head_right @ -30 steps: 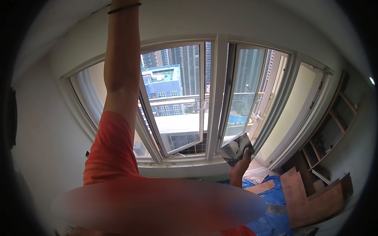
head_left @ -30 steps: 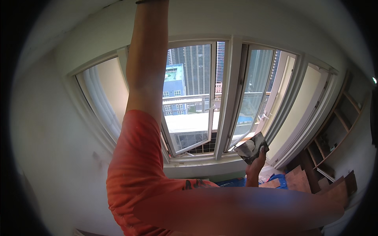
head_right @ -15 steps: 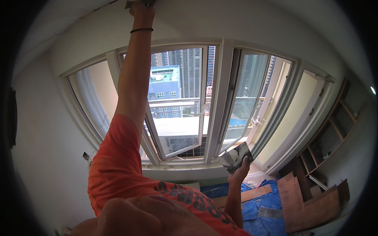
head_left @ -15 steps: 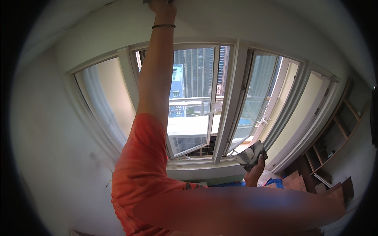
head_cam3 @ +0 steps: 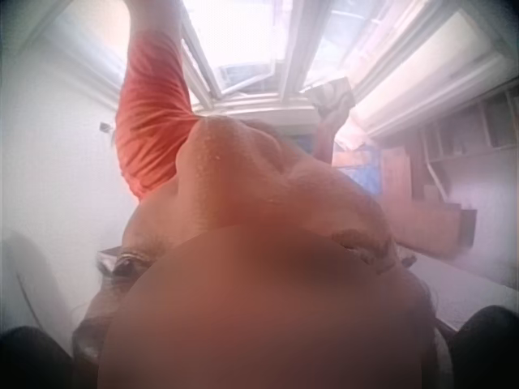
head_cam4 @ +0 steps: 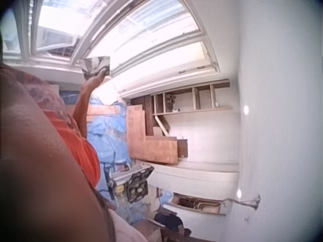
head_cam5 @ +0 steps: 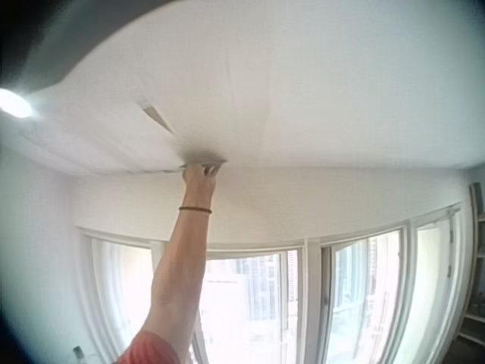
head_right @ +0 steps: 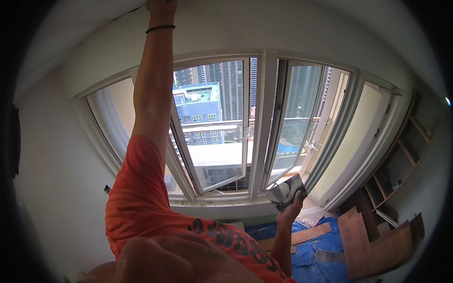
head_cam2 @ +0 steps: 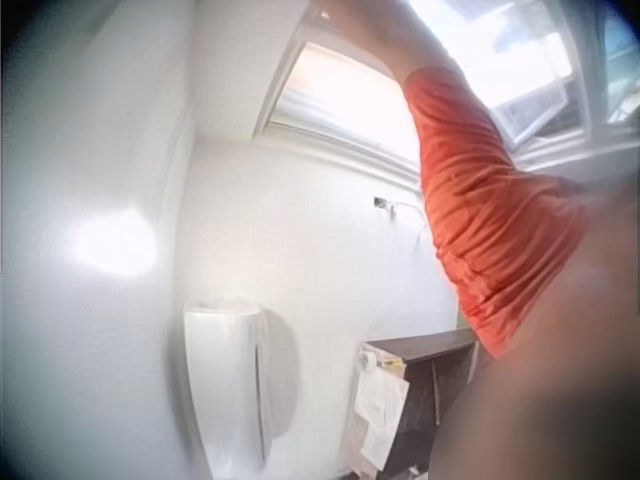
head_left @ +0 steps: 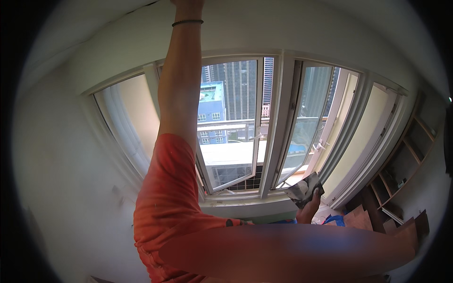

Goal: The person applies joint compound to a ceiling crack using a putty knife and hawk, then embeds joint tape over the crack and smooths it with the putty knife. The person repeats the process by applying more compound over the taped area.

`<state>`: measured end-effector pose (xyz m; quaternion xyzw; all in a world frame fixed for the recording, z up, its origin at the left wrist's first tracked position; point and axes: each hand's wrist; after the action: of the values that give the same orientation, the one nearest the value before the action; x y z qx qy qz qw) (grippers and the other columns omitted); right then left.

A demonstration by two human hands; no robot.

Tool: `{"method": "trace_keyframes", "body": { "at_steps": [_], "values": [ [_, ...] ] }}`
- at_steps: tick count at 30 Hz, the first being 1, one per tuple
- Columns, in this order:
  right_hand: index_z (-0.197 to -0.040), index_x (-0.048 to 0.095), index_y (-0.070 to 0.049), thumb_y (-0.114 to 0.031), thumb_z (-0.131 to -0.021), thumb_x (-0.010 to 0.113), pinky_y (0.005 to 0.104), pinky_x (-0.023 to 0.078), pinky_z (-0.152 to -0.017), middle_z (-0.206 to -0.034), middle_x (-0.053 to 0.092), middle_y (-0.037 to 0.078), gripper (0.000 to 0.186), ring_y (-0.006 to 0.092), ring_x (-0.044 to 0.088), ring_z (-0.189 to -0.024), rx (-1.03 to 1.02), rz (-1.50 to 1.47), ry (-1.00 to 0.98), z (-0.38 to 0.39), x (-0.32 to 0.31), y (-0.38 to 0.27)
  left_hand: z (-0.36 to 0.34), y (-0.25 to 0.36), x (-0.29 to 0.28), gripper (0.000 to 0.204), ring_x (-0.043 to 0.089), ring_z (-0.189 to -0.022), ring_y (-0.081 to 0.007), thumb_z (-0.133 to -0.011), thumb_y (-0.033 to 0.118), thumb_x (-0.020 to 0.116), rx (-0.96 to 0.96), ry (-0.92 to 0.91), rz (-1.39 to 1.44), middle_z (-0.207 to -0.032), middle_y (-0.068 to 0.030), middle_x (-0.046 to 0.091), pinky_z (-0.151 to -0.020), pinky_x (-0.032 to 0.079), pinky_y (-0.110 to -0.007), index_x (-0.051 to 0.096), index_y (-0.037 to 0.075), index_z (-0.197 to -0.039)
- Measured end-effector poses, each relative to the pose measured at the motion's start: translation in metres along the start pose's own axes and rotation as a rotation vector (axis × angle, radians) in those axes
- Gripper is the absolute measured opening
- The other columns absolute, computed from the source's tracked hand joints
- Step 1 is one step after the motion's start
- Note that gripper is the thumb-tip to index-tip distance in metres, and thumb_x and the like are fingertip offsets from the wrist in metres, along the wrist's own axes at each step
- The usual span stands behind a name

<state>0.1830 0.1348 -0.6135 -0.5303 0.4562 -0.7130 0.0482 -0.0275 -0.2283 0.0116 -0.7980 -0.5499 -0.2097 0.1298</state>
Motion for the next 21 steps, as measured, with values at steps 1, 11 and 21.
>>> {"method": "trace_keyframes", "body": {
  "at_steps": [1,11,21],
  "values": [
    [-0.148,0.046,-0.005,-0.037,-0.106,0.054,0.0419,0.049,-0.106,-0.140,0.056,0.013,0.053,0.0289,0.059,-0.125,0.001,-0.001,-0.013,-0.001,0.001,-0.001,0.005,0.012,0.007,0.032,0.058,-0.116,-0.0372,-0.099,-0.003,0.044,0.020,-0.031,-0.040,-0.125,-0.0196,0.057,-0.102,0.048,-0.057,0.050,-0.010,-0.130],
    [-0.144,0.050,-0.007,-0.037,-0.105,0.055,0.0405,0.051,-0.103,-0.136,0.059,0.009,0.050,0.0258,0.062,-0.120,0.107,-0.012,-0.159,-0.012,0.022,-0.002,0.109,0.178,0.057,0.029,0.057,-0.118,-0.0394,-0.099,-0.004,0.044,0.598,-0.409,-0.592,-0.123,-0.0195,0.058,-0.104,0.046,-0.061,0.053,-0.010,-0.125],
    [-0.146,0.047,-0.006,-0.034,-0.107,0.053,0.0407,0.051,-0.102,-0.135,0.059,0.010,0.049,0.0253,0.062,-0.120,0.209,0.008,-0.158,-0.012,0.032,0.008,0.139,0.127,-0.020,0.031,0.064,-0.106,-0.0236,-0.105,0.010,0.053,0.855,0.227,-0.796,-0.125,-0.0127,0.062,-0.087,0.053,-0.039,0.052,-0.005,-0.132]
  ]
}}
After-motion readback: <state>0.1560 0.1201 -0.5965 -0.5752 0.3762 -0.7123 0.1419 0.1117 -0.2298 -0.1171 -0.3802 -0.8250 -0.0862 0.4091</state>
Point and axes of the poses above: each hand's wrist, its own z-axis away from the middle knuckle, its own x-axis out of the palm, y = z × x
